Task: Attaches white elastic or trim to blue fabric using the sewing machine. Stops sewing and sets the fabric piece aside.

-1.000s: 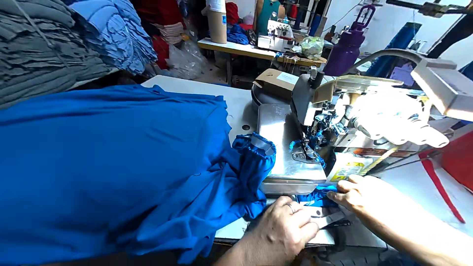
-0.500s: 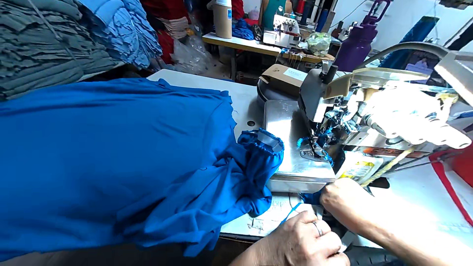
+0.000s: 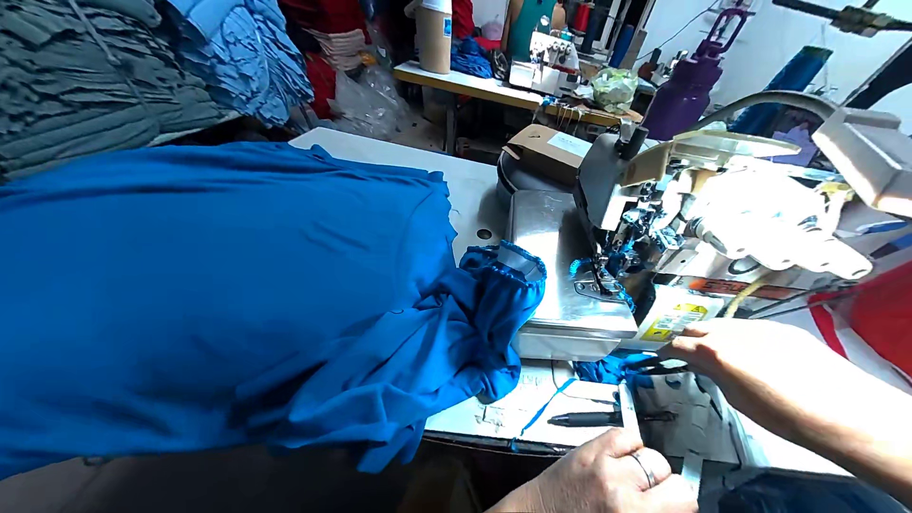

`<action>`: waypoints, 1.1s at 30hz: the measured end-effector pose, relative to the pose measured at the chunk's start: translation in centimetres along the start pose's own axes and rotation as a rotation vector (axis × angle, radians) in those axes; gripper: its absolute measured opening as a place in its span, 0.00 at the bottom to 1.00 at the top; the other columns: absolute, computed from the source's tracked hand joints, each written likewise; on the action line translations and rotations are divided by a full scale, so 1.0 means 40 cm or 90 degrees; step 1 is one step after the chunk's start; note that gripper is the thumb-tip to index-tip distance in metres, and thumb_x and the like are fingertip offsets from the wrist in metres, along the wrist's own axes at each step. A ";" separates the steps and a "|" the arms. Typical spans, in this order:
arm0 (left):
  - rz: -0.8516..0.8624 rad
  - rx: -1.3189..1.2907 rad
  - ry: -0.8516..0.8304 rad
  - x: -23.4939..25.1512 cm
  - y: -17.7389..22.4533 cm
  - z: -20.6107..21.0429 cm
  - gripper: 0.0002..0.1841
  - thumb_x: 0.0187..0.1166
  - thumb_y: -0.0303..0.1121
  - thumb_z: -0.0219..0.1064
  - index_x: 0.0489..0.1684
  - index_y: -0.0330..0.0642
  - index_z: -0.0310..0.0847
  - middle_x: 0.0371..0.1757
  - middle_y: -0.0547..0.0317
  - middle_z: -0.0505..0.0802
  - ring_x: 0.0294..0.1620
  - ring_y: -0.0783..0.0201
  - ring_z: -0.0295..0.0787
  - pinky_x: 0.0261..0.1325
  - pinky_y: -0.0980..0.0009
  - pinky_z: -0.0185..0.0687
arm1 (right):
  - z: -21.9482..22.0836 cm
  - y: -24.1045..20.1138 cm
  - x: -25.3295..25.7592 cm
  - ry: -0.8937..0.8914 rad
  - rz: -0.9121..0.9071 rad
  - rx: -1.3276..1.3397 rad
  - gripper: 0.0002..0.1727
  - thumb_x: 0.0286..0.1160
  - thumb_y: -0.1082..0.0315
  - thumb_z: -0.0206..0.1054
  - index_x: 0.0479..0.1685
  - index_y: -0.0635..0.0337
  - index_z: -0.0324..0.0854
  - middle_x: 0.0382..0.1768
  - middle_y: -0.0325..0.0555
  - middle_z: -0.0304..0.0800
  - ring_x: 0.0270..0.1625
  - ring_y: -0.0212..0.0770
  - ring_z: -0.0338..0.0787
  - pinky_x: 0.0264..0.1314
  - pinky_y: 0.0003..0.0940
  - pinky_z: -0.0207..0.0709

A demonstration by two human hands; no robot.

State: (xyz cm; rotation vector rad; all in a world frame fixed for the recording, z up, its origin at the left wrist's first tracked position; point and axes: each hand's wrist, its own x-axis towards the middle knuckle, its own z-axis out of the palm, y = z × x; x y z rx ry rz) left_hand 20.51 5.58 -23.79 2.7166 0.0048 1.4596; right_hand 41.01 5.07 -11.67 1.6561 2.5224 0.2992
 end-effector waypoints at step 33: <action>-0.127 0.050 -0.069 -0.100 -0.061 -0.031 0.12 0.82 0.29 0.61 0.48 0.58 0.91 0.40 0.64 0.93 0.37 0.64 0.86 0.48 0.68 0.77 | -0.008 0.003 0.009 -0.134 0.048 0.069 0.16 0.75 0.79 0.67 0.50 0.50 0.95 0.38 0.50 0.94 0.41 0.55 0.95 0.41 0.56 0.86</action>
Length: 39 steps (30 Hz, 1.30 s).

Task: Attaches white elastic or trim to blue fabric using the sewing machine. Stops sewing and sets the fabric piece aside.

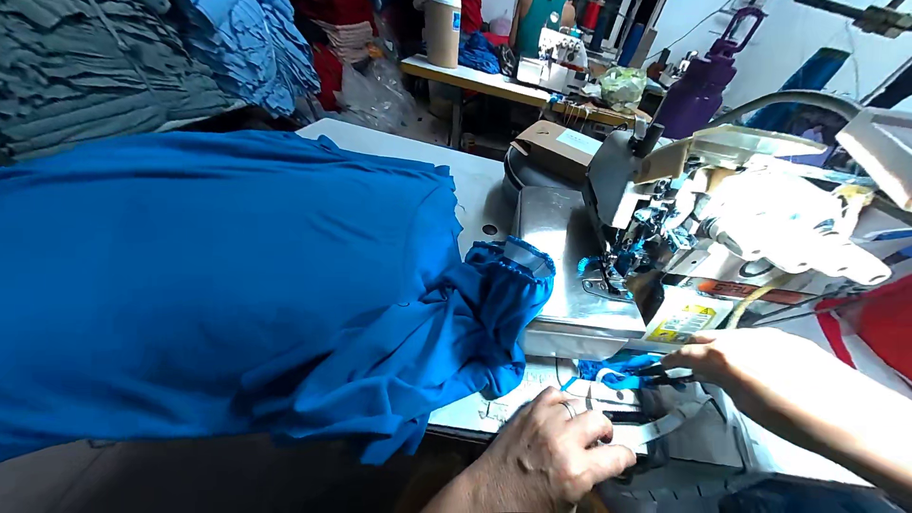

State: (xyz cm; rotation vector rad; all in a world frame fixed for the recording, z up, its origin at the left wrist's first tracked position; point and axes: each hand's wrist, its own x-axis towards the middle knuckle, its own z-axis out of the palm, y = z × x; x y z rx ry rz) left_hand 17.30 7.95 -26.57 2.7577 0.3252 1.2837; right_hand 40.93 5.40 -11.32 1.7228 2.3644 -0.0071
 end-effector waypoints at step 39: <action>-0.107 -0.220 -0.008 0.005 -0.005 -0.028 0.12 0.86 0.37 0.61 0.46 0.49 0.93 0.43 0.61 0.97 0.46 0.65 0.91 0.53 0.71 0.79 | 0.065 -0.143 0.161 -0.318 0.022 -0.150 0.12 0.78 0.83 0.54 0.37 0.71 0.85 0.40 0.59 0.90 0.47 0.58 0.92 0.42 0.49 0.81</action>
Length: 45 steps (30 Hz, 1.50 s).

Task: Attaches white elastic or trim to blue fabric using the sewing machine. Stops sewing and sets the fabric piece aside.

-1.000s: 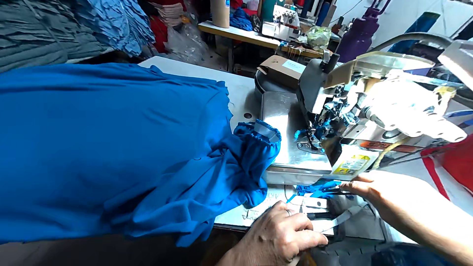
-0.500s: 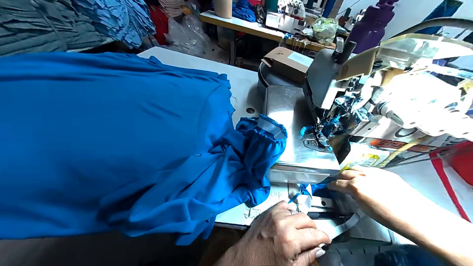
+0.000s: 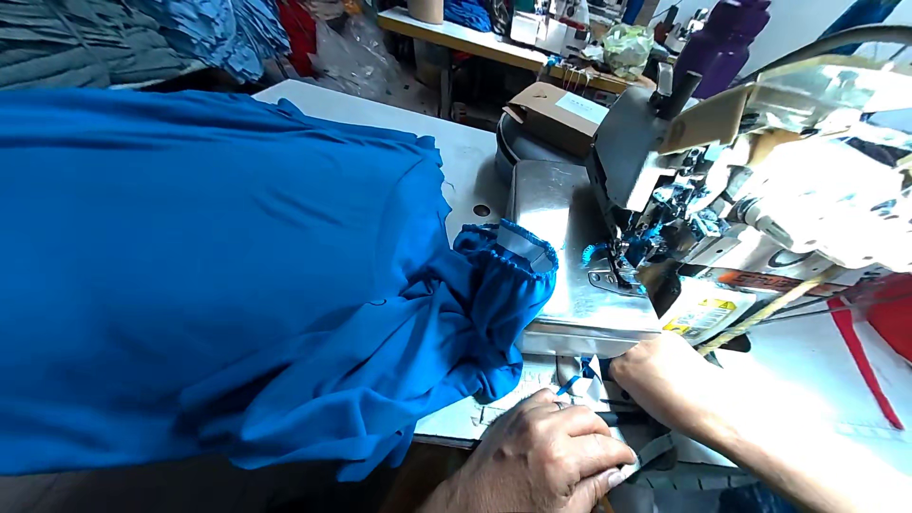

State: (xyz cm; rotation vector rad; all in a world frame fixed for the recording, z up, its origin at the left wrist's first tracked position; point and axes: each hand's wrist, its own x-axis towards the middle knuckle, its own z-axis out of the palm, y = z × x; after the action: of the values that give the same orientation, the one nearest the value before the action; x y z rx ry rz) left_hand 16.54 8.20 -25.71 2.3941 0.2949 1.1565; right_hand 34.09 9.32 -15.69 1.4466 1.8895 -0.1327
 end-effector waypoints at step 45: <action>-0.008 -0.056 0.030 0.001 -0.012 0.000 0.11 0.85 0.36 0.62 0.46 0.48 0.93 0.42 0.59 0.96 0.47 0.65 0.91 0.55 0.71 0.81 | -0.014 0.007 -0.030 0.007 0.007 0.081 0.12 0.81 0.82 0.53 0.45 0.74 0.85 0.46 0.65 0.89 0.53 0.65 0.90 0.50 0.58 0.81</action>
State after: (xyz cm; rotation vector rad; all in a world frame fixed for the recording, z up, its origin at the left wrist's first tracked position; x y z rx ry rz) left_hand 16.58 8.64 -25.91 2.2894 0.2683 1.1965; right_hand 34.18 8.77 -14.46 1.5444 1.9104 -0.2439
